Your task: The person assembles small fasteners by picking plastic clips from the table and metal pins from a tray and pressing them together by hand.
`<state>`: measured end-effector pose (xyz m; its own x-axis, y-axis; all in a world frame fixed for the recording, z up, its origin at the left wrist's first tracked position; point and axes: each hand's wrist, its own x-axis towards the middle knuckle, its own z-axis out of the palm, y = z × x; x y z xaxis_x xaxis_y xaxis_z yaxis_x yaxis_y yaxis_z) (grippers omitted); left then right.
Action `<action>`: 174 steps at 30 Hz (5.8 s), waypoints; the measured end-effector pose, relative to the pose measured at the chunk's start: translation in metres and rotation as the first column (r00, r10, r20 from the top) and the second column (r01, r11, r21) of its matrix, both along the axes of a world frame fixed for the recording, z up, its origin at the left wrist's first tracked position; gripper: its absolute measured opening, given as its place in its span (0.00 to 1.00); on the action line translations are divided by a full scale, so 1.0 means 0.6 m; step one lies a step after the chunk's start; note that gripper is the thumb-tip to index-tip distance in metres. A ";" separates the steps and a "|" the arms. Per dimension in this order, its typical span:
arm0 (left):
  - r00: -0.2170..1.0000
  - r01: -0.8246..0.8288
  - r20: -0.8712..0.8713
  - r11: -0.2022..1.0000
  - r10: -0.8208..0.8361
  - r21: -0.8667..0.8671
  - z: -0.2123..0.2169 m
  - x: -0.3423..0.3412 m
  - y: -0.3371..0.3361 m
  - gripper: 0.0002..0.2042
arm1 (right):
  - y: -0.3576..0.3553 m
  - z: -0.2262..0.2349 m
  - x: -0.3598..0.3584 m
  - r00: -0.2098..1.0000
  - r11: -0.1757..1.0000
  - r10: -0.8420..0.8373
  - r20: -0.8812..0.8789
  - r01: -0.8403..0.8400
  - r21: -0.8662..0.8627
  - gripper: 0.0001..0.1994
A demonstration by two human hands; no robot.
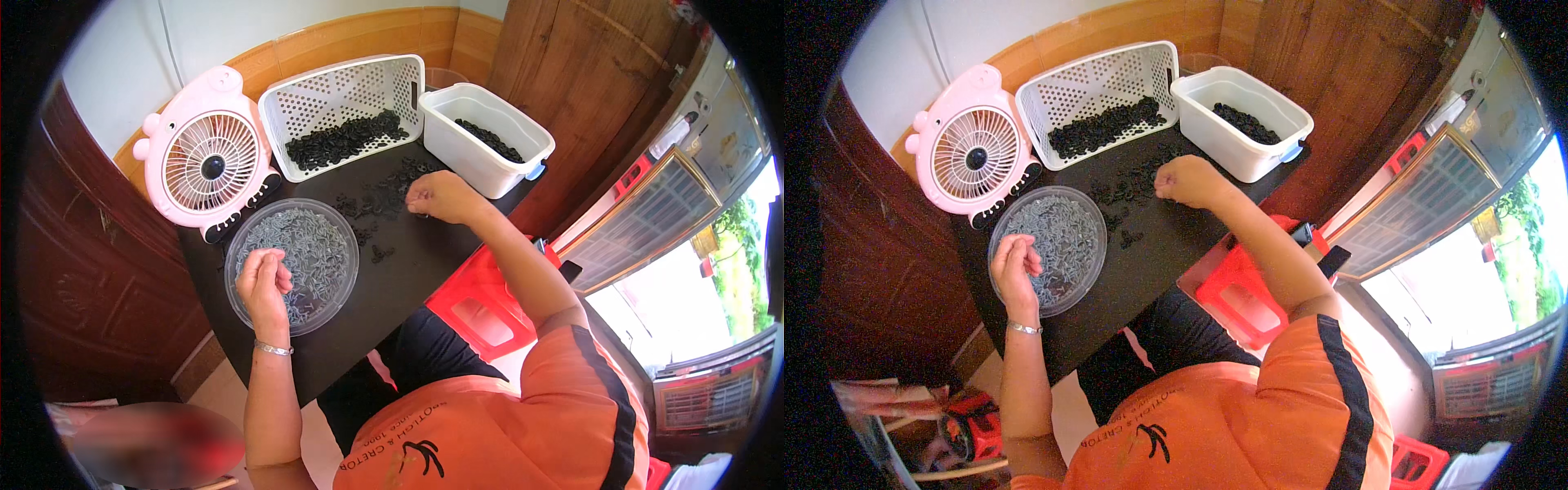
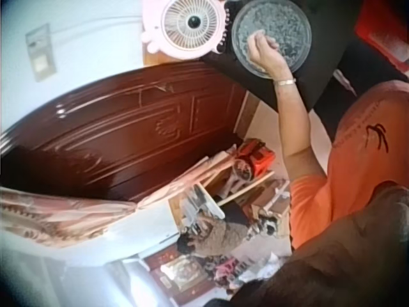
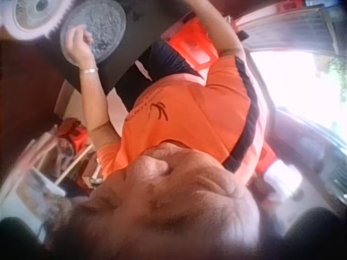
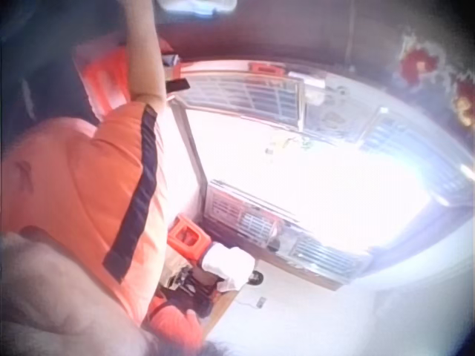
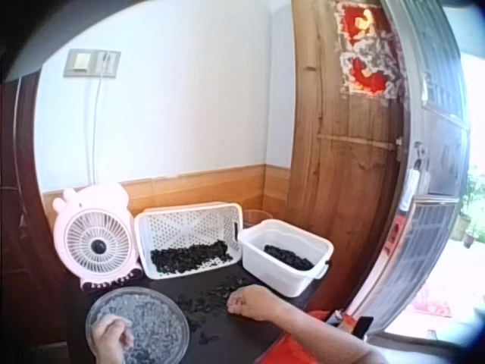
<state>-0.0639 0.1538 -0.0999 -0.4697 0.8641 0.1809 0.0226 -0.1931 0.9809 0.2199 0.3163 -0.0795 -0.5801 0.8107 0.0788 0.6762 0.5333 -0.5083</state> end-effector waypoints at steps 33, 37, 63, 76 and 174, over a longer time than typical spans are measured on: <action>0.894 0.198 0.398 0.978 -0.205 0.060 -0.006 -0.023 0.007 0.14 | -0.089 0.003 -0.313 0.617 0.802 0.290 -0.732 -0.574 -0.167 0.05; 0.838 0.142 0.522 0.987 -0.162 0.079 0.002 -0.015 0.007 0.13 | -0.085 -0.011 -0.313 0.533 0.784 0.276 -0.800 -0.606 -0.134 0.06; 0.958 -0.057 0.282 0.998 0.051 0.013 0.003 -0.058 0.005 0.07 | -0.081 -0.028 -0.303 0.879 0.891 0.450 -0.159 -0.429 0.150 0.07; 0.981 0.086 0.175 0.996 -0.082 -0.014 0.003 -0.028 0.003 0.07 | -0.066 -0.006 -0.290 0.600 0.596 -0.058 -0.798 -0.621 -0.510 0.08; 0.975 0.142 -0.177 0.990 -0.138 0.011 -0.003 -0.019 0.000 0.12 | -0.092 0.016 -0.267 0.696 0.833 0.550 -0.462 -0.497 0.242 0.07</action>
